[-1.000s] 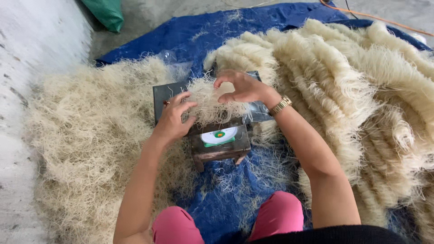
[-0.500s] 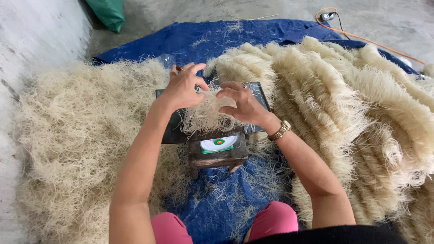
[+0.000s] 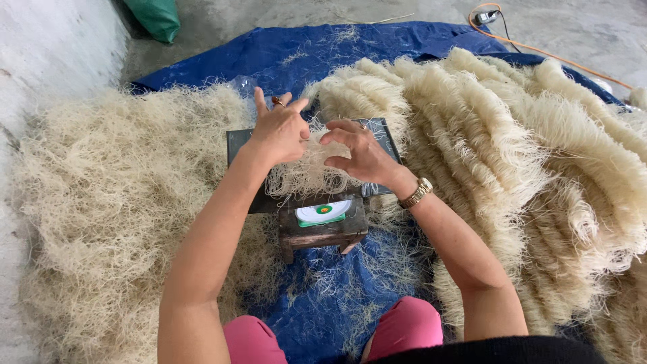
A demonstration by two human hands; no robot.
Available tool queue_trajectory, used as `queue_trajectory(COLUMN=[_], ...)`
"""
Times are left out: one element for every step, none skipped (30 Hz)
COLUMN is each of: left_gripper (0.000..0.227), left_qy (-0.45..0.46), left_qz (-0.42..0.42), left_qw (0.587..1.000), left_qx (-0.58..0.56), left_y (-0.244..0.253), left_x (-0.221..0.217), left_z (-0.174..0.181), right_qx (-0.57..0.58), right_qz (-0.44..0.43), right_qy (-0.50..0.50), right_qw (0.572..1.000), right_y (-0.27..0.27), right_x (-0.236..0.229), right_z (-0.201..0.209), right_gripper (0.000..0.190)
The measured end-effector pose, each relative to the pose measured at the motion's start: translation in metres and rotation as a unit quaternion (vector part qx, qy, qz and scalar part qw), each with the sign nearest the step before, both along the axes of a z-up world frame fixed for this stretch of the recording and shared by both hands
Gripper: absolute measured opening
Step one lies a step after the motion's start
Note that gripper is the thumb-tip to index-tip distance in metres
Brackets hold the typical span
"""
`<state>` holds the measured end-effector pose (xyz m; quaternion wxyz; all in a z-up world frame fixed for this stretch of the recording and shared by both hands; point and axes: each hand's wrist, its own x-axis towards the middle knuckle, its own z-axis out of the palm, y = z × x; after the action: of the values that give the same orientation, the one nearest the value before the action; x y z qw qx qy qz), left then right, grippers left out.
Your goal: The person sits on a blue tarp and repeatedly picks up handfuls of white fibrous material, places them on a small scale to weigh, and then sets them aside. The process is repeated multiple times with different portions of the fiber.
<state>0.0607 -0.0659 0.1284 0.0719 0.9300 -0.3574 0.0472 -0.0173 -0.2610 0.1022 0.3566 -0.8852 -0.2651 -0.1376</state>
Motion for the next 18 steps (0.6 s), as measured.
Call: queue_trajectory(left_gripper=[0.015, 0.015, 0.014, 0.013, 0.013, 0.014, 0.015, 0.015, 0.017, 0.019, 0.019, 0.021, 0.023, 0.023, 0.022, 0.02, 0.02, 0.02], left_qy=[-0.009, -0.009, 0.0, 0.01, 0.01, -0.011, -0.032, -0.032, -0.036, -0.04, -0.04, -0.024, -0.008, -0.009, 0.02, 0.048, 0.047, 0.056], left_qz=[-0.002, -0.003, 0.001, 0.006, 0.005, -0.002, -0.008, -0.008, -0.01, -0.012, -0.012, -0.014, -0.017, -0.017, -0.012, -0.008, -0.008, -0.021], left_qw=[1.0, 1.0, 1.0, 1.0, 1.0, 1.0, 0.999, 0.999, 0.999, 0.999, 0.999, 1.0, 1.0, 1.0, 0.999, 0.997, 0.997, 0.993], left_qx=[0.012, 0.012, -0.001, -0.015, -0.014, -0.009, -0.005, -0.005, 0.001, 0.009, 0.009, 0.003, -0.003, -0.003, -0.03, -0.058, -0.057, -0.099], left_y=[-0.001, -0.001, -0.002, -0.002, -0.003, -0.004, -0.004, -0.005, -0.007, -0.007, -0.005, -0.003, -0.001, 0.003, 0.008, 0.012, 0.015, 0.018], left_x=[0.0, -0.001, -0.002, -0.002, 0.0, 0.001, 0.003, 0.001, -0.001, -0.003, 0.0, 0.004, 0.008, 0.013, 0.017, 0.022, 0.02, 0.017], left_z=[-0.001, -0.002, -0.002, -0.003, -0.005, -0.007, -0.009, -0.006, -0.004, -0.001, -0.005, -0.008, -0.012, -0.017, -0.022, -0.026, -0.022, -0.018], right_qx=[0.006, 0.006, 0.004, 0.003, 0.003, 0.001, -0.002, -0.002, -0.002, 0.0, 0.0, 0.006, 0.012, 0.012, 0.016, 0.019, 0.019, 0.017], right_qz=[0.005, 0.004, 0.005, 0.005, 0.004, 0.004, 0.004, 0.004, 0.004, 0.005, 0.005, 0.01, 0.016, 0.016, 0.016, 0.017, 0.018, 0.022], right_qy=[-0.004, -0.004, -0.007, -0.011, -0.01, -0.015, -0.019, -0.019, -0.023, -0.028, -0.028, -0.03, -0.033, -0.034, -0.034, -0.035, -0.037, -0.038], right_qw=[1.0, 1.0, 1.0, 1.0, 1.0, 1.0, 1.0, 1.0, 1.0, 1.0, 1.0, 0.999, 0.999, 0.999, 0.999, 0.999, 0.999, 0.999], right_y=[-0.001, -0.001, -0.002, -0.002, -0.001, -0.001, 0.0, -0.002, -0.003, -0.005, -0.004, -0.004, -0.003, -0.004, -0.005, -0.005, -0.005, -0.005], right_x=[0.0, 0.001, 0.001, 0.002, 0.001, 0.0, -0.001, 0.0, 0.002, 0.004, 0.002, 0.001, 0.0, 0.0, 0.001, 0.002, 0.001, 0.001], right_z=[-0.002, -0.003, -0.005, -0.007, -0.005, -0.002, 0.001, -0.002, -0.005, -0.009, -0.007, -0.005, -0.004, -0.005, -0.007, -0.008, -0.006, -0.004], right_gripper=[0.039, 0.039, 0.038, 0.038, 0.038, 0.037, 0.037, 0.037, 0.038, 0.039, 0.039, 0.037, 0.035, 0.035, 0.035, 0.034, 0.034, 0.033])
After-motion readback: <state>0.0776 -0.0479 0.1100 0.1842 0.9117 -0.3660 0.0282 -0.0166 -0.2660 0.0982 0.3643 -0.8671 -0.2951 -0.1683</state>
